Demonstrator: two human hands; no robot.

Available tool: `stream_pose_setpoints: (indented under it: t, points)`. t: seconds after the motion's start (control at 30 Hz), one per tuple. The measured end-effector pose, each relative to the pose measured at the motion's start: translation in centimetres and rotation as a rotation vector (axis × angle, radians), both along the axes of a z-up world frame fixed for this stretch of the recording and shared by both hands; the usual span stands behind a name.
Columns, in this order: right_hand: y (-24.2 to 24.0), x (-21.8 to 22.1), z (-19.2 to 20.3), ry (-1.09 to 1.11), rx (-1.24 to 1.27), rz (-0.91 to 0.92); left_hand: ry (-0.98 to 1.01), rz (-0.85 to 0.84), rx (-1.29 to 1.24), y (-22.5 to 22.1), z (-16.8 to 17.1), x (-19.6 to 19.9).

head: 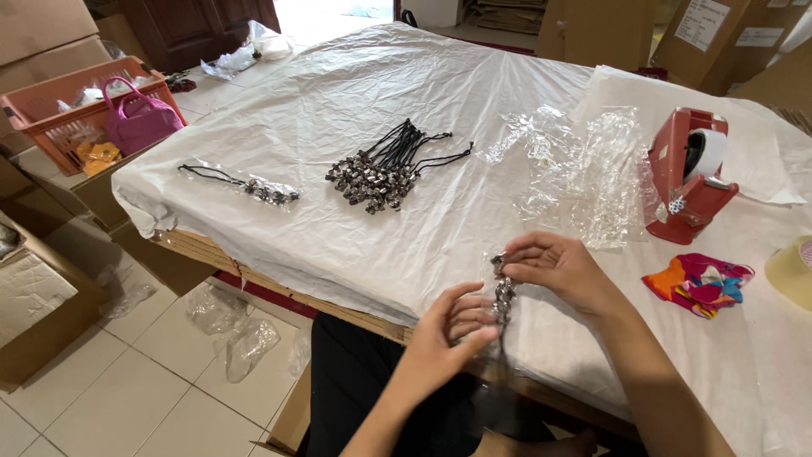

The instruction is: Packaging individual necklaces into plastic sleeves at a workstation

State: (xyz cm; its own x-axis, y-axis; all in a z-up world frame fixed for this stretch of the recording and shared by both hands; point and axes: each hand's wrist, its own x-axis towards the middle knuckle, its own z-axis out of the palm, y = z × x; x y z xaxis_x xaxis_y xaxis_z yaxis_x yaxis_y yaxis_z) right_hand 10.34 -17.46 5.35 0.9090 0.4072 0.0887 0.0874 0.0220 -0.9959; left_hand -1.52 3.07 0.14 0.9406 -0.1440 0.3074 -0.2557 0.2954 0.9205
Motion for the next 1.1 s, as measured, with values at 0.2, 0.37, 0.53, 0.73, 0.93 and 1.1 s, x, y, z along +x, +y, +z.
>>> stream_pose_setpoints:
  t: [0.2,0.37,0.53,0.73,0.93,1.1]
  points:
    - [0.1,-0.2,-0.4,0.014,-0.048,0.042,0.126,0.103,0.134,-1.1,-0.1,0.5]
    - [0.9,-1.4,1.0,-0.004,0.002,0.209,0.171,0.126,0.023,-0.1,-2.8,1.5]
    - [0.8,-0.8,-0.1,-0.024,0.042,0.12,0.212,0.411,-0.088,5.4,-2.2,3.4]
    - [1.1,0.3,-2.0,0.006,-0.018,0.066,0.054,0.817,-0.01,18.5,1.5,6.6]
    - [1.7,0.0,-1.5,0.177,-0.018,0.043,0.23,1.137,0.132,27.4,6.1,8.1]
    - [1.5,0.6,-2.6,0.164,-0.014,0.027,0.16,1.356,0.601,37.4,0.7,13.1]
